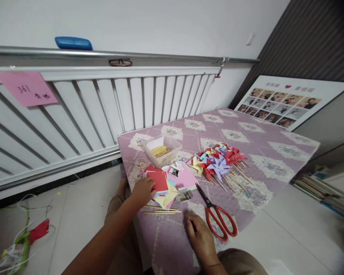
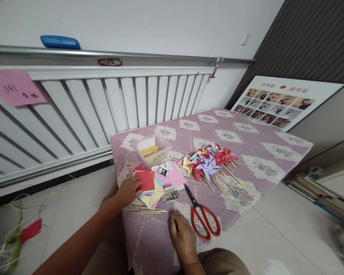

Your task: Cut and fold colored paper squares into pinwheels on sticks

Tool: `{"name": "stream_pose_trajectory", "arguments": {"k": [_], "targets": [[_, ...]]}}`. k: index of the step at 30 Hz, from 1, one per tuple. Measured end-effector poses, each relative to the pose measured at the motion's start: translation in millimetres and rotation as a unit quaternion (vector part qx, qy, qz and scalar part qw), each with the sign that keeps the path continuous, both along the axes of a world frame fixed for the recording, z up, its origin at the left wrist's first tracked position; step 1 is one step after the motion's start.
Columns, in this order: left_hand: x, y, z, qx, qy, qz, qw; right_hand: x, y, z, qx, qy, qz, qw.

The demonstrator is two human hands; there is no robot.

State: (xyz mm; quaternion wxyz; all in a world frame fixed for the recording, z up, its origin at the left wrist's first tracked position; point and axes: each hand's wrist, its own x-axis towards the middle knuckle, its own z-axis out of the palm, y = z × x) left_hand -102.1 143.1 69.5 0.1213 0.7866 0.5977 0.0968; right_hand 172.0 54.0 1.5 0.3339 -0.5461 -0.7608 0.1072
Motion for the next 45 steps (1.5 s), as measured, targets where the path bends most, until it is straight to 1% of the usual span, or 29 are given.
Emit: {"name": "stream_pose_trajectory", "arguments": {"k": [5, 14, 19, 27, 34, 45], "targets": [[2.0, -0.7, 1.2, -0.008, 0.007, 0.013, 1.0, -0.1, 0.9, -0.6, 0.007, 0.0, 0.001, 1.0], [2.1, 0.3, 3.1, -0.008, 0.0, 0.014, 1.0, -1.4, 0.3, 3.4, 0.021, -0.01, -0.001, 1.0], [3.8, 1.1, 5.6, -0.008, -0.001, 0.02, 1.0, -1.6, 0.1, 5.4, 0.015, -0.009, 0.002, 1.0], [4.4, 5.3, 8.6, -0.01, -0.005, 0.013, 1.0, -0.9, 0.7, 2.6, 0.008, 0.005, 0.002, 1.0], [3.5, 4.1, 13.1, -0.012, -0.016, 0.016, 1.0, -0.6, 0.0, 3.9, -0.009, -0.004, 0.0, 1.0], [1.8, 3.4, 12.2, -0.014, -0.033, 0.018, 0.999, -2.7, 0.3, 6.6, -0.001, -0.009, -0.006, 1.0]]}}
